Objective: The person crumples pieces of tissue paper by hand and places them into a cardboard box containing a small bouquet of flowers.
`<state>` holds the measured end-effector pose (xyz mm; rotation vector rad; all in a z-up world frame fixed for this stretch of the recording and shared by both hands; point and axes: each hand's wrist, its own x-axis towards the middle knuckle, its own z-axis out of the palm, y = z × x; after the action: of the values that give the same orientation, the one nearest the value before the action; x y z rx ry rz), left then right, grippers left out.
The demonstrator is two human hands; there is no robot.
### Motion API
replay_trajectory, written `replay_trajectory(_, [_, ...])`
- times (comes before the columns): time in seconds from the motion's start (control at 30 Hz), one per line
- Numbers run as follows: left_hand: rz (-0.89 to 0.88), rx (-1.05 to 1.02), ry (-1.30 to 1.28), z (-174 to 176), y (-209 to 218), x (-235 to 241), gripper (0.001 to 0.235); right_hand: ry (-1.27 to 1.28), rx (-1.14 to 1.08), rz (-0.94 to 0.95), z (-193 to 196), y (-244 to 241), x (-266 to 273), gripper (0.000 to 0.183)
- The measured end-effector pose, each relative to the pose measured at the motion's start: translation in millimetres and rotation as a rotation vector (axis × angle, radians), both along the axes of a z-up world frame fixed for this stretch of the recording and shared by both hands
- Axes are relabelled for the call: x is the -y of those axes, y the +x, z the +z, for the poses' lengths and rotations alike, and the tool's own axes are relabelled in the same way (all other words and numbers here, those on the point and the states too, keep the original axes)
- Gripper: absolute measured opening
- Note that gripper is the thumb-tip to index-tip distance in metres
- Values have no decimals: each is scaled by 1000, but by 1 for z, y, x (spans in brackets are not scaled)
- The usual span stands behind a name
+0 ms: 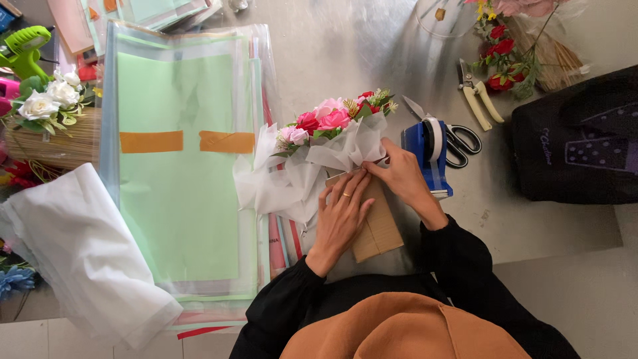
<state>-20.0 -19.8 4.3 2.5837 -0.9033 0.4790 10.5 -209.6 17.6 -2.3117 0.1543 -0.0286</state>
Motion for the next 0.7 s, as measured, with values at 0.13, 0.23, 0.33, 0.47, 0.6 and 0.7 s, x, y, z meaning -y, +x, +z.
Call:
replay_trajectory(0.13, [-4, -14, -2, -1, 0, 0, 43, 4, -8, 14, 9, 4, -1, 36])
replay_trajectory(0.23, [-7, -20, -9, -4, -1, 0, 44, 48, -88, -24, 14, 4, -3, 40])
replay_trajectory(0.33, [-14, -24, 16, 2, -1, -1, 45, 46, -91, -35, 4, 9, 0, 45])
replay_trajectory(0.47, [-31, -58, 16, -2, 0, 1, 46, 21, -56, -31, -4, 12, 8, 40])
replay_trajectory(0.6, [-36, -22, 8, -2, -1, 5, 44, 23, -72, -46, 8, 11, 9, 40])
replay_trajectory(0.7, [-38, -22, 9, -4, 0, 7, 43, 20, -95, -39, 7, 11, 9, 42])
